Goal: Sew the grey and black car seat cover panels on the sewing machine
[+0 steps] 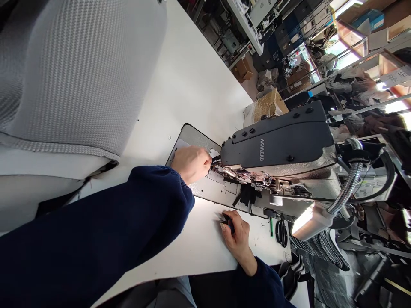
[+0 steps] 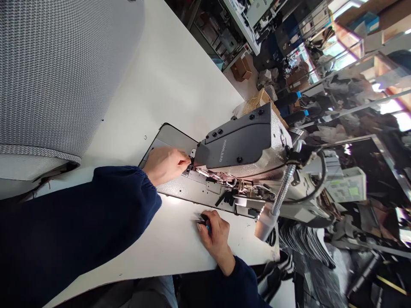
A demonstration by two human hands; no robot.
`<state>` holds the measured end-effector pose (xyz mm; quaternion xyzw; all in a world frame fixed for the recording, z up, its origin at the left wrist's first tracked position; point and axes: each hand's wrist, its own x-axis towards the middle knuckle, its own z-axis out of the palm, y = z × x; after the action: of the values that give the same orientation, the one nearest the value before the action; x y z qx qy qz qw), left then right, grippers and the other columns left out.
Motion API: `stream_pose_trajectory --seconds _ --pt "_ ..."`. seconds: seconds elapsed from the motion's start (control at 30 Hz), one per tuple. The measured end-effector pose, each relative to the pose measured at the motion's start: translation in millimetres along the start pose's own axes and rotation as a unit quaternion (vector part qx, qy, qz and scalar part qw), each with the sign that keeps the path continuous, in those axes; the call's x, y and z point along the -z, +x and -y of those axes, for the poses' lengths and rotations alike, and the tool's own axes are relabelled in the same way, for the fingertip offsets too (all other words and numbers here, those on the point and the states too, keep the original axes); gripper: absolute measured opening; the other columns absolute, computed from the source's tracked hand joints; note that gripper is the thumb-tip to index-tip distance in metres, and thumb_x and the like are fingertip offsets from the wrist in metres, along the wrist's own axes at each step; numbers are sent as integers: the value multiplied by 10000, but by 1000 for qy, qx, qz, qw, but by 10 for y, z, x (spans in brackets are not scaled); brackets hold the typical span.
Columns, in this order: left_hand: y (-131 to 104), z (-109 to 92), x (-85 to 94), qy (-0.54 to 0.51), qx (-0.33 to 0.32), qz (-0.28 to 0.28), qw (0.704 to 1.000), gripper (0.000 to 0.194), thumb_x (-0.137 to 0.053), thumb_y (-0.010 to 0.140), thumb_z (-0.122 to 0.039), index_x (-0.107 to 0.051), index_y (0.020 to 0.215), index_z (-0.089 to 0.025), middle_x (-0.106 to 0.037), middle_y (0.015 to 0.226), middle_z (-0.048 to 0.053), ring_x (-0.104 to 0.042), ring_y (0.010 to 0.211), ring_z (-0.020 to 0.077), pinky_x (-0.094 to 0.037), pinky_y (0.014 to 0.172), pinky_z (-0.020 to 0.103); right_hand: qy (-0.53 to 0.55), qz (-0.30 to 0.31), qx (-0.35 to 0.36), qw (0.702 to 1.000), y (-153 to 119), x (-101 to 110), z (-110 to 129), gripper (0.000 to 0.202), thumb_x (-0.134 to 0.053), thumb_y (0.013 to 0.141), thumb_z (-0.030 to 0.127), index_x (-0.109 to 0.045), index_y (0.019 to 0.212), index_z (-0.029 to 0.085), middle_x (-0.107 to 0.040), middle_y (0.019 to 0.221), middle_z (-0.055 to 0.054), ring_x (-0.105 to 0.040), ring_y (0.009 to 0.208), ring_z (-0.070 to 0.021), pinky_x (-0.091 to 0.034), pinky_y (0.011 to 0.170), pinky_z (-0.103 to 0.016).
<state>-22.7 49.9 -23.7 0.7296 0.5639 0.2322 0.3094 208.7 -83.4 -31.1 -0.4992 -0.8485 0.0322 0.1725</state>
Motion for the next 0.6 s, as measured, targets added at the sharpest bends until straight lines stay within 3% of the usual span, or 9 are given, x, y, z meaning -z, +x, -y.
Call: stream_pose_trajectory --seconds 0.23,0.6 --pt "5 17 -44 1 -8 -2 1000 230 -444 752 -158 -553 550 -162 -600 643 54 -426 516 142 -179 511 302 -3 2 0 1000 -12 -3 -10 209 -398 946 320 -553 970 182 -570 702 -7 -514 525 -109 -396 466 -215" --pt "-19 3 -18 34 -8 5 999 252 -416 768 -133 -631 640 -165 -661 718 77 -522 587 177 -193 505 303 -1 -3 3 1000 -2 -3 4 198 -403 948 320 -547 968 185 -576 703 -4 -524 522 -107 -413 476 -212"
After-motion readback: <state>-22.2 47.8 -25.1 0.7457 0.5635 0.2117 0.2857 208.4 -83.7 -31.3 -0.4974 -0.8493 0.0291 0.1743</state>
